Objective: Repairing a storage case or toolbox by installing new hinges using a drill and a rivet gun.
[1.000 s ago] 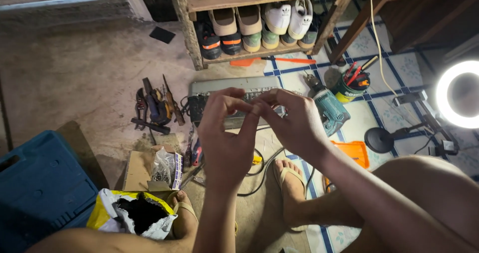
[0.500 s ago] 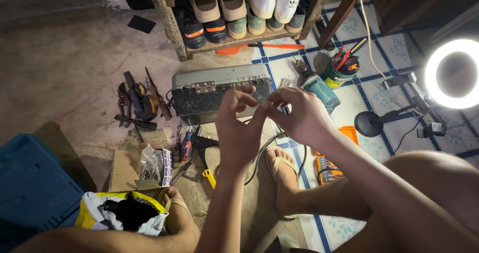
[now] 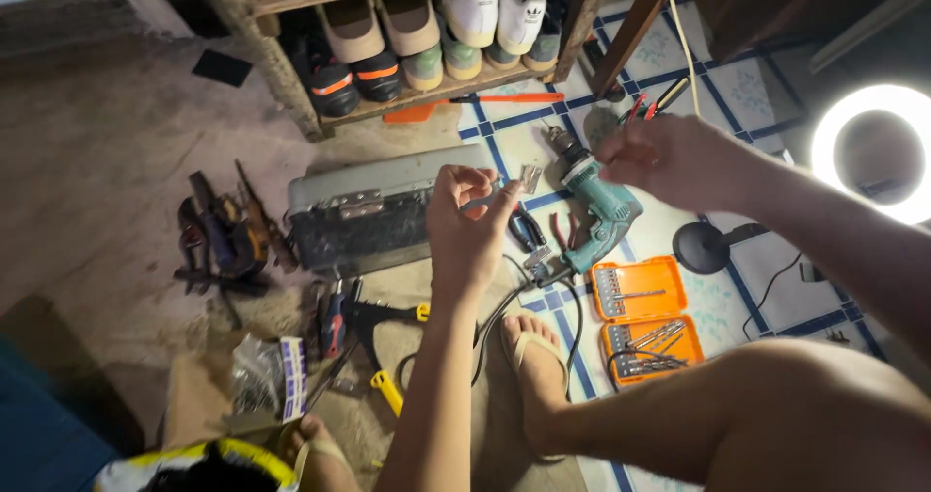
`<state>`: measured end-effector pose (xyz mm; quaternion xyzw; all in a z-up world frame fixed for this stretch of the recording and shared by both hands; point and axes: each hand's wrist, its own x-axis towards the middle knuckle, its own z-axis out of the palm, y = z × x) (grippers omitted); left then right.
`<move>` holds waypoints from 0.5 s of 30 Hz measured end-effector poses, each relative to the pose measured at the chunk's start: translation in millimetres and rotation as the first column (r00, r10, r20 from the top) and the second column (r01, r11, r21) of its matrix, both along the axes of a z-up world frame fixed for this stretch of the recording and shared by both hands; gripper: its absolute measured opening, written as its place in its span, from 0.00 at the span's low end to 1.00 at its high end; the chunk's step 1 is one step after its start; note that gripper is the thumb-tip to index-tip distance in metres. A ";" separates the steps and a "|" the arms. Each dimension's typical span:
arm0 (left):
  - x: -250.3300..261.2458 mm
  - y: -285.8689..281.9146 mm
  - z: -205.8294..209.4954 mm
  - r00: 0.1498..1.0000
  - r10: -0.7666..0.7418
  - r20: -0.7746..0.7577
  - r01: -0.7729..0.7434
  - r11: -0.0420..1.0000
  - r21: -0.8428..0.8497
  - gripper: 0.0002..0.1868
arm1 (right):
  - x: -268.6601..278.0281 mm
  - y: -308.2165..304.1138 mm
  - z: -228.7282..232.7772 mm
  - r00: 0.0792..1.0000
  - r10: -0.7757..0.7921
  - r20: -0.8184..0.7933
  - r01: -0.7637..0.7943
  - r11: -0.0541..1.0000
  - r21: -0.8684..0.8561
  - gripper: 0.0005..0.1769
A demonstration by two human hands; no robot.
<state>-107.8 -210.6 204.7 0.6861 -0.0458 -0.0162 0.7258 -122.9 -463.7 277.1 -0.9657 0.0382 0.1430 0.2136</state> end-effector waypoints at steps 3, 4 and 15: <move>10.3 -32.8 -62.6 0.995 -0.054 -0.086 0.058 0.998 0.038 0.14 | 18.9 -24.4 -100.1 0.968 -0.239 -0.073 0.250 0.928 0.277 0.15; 8.1 -39.7 -78.1 0.994 -0.051 -0.092 0.055 0.998 0.041 0.14 | 15.6 -15.2 -133.2 0.969 -0.236 -0.080 0.249 0.928 0.279 0.15; -13.1 -52.4 -188.1 0.939 -0.108 -0.328 0.231 0.903 0.363 0.14 | -38.5 39.1 -372.1 0.977 -0.212 -0.002 0.212 0.976 -0.043 0.15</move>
